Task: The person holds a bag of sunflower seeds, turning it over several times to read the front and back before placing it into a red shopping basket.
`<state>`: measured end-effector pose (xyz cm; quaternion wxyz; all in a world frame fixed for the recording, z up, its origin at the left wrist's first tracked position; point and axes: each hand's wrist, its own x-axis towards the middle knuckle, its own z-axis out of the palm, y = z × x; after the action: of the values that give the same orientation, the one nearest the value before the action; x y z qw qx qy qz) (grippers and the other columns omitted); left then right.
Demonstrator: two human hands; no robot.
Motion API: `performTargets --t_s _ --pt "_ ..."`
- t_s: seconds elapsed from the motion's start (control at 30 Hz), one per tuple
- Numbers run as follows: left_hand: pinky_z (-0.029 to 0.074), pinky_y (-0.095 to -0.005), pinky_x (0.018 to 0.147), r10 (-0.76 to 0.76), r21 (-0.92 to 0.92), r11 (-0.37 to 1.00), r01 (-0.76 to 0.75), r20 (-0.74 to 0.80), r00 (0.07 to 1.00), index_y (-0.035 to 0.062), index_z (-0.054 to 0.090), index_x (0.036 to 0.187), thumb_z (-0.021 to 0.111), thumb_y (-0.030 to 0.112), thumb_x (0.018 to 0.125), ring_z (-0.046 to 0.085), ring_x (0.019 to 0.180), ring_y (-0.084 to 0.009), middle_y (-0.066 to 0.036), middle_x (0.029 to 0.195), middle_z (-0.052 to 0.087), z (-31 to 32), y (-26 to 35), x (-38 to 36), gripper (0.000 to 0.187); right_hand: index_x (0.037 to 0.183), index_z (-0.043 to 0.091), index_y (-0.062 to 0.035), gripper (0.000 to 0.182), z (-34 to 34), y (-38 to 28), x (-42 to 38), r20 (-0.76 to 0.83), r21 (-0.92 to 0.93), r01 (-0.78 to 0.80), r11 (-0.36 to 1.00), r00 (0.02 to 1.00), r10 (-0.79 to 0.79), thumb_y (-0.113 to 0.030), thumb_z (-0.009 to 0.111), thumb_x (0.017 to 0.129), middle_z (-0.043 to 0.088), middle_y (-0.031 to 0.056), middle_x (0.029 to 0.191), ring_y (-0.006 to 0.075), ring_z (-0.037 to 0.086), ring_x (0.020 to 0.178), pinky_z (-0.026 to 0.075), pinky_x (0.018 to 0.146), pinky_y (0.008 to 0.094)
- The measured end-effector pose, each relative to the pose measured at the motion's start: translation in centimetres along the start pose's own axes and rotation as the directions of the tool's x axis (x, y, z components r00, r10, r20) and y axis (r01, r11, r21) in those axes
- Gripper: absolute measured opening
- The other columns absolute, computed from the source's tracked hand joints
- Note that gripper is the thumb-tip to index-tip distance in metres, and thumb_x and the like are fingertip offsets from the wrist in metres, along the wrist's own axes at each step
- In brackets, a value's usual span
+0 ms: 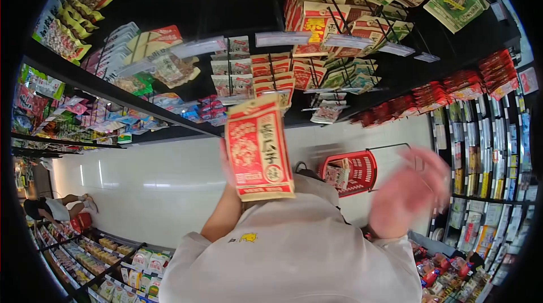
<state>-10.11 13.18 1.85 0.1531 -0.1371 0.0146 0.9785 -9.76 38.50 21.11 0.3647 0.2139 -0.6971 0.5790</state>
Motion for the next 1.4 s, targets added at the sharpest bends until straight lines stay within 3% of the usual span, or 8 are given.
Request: performTargets --t_s 0.1,0.13,0.3,0.5,0.67,0.97,1.2,1.4 --pt "0.04 -0.0561 0.101 0.036 0.062 0.997 -0.039 0.063 0.997 0.0101 0.035 0.142 0.041 0.066 0.088 0.049 0.123 -0.039 -0.018 0.141 0.044 -0.2 2.0 -0.8 0.078 0.129 0.051 -0.0184 0.044 -2.0 -7.6 5.2 -0.098 0.112 0.81 0.576 0.585 -0.805 -0.04 0.054 0.091 0.051 0.002 0.136 0.0234 0.044 0.124 0.032 0.102 0.0377" --pt "0.04 -0.056 0.101 0.049 0.045 0.998 -0.052 0.064 0.997 0.0103 0.036 0.142 0.041 0.065 0.088 0.05 0.122 -0.0386 -0.018 0.141 0.044 0.2 1.9 -0.8 0.077 0.121 0.057 -0.0146 0.037 -2.6 -9.8 5.3 -0.037 -0.203 0.841 0.501 0.505 -0.863 -0.037 0.053 0.092 0.059 0.0023 0.126 0.018 0.054 0.11 0.04 0.092 0.0382" --pt "0.042 -0.056 0.099 0.052 -0.014 0.999 -0.051 0.109 0.993 0.0097 0.038 0.141 0.041 0.059 0.092 0.051 0.121 -0.0376 -0.018 0.139 0.046 2.1 1.1 -0.5 0.069 0.109 0.062 -0.0083 0.037 -2.9 -13.2 6.6 -0.1 -0.331 0.899 0.288 0.271 -0.957 -0.039 0.048 0.094 0.065 0.0051 0.11 0.0215 0.055 0.104 0.041 0.088 0.0356" --pt "0.043 -0.0574 0.098 -0.001 0.001 1.0 0.001 0.106 0.994 0.0105 0.04 0.14 0.041 0.059 0.09 0.051 0.122 -0.037 -0.018 0.139 0.047 4.4 -0.8 -1.1 0.07 0.107 0.062 -0.0091 0.033 -4.5 -13.8 8.0 0.15 -0.359 0.835 0.416 0.492 -0.858 -0.037 0.048 0.095 0.066 0.0047 0.103 0.0228 0.058 0.097 0.043 0.083 0.0341" --pt "0.043 -0.0574 0.098 0.043 -0.027 0.999 -0.04 0.123 0.992 0.0102 0.042 0.138 0.041 0.058 0.091 0.052 0.121 -0.0369 -0.018 0.138 0.048 4.3 -1.1 -1.3 0.067 0.107 0.062 -0.0098 0.032 -8.7 -15.4 8.7 0.268 -0.279 0.929 0.244 0.319 -0.909 -0.036 0.046 0.097 0.066 0.0031 0.103 0.0197 0.058 0.096 0.044 0.083 0.0324" --pt "0.04 -0.0577 0.1 0.119 -0.017 0.993 -0.118 0.08 0.99 0.0108 0.037 0.142 0.043 0.059 0.09 0.048 0.125 -0.0378 -0.018 0.141 0.044 3.1 -1.7 -1.8 0.071 0.106 0.06 -0.0104 0.026 -8.7 -13.4 8.1 0.269 -0.465 0.848 0.253 0.408 -0.873 -0.032 0.049 0.097 0.065 0.0003 0.102 0.0168 0.058 0.096 0.046 0.086 0.0349" --pt "0.041 -0.0572 0.1 0.076 0.02 0.997 -0.078 0.082 0.994 0.0106 0.036 0.142 0.042 0.059 0.09 0.047 0.125 -0.0372 -0.018 0.141 0.044 3.4 -2.1 -0.3 0.071 0.107 0.06 -0.0106 0.027 -9.9 -14.2 9.5 0.41 -0.435 0.898 0.062 0.259 -0.874 -0.032 0.047 0.098 0.066 0.0013 0.104 0.0185 0.058 0.097 0.045 0.089 0.0364" --pt "0.039 -0.0575 0.102 0.049 0.006 0.999 -0.05 0.078 0.996 0.0101 0.036 0.142 0.04 0.058 0.093 0.048 0.125 -0.037 -0.018 0.142 0.042 3.2 -2.5 0.8 0.069 0.106 0.06 -0.0098 0.027 -7.2 -13.5 9.1 0.323 -0.563 0.8 0.208 0.444 -0.836 -0.033 0.048 0.097 0.065 0.0021 0.103 0.0198 0.057 0.097 0.044 0.088 0.0357"
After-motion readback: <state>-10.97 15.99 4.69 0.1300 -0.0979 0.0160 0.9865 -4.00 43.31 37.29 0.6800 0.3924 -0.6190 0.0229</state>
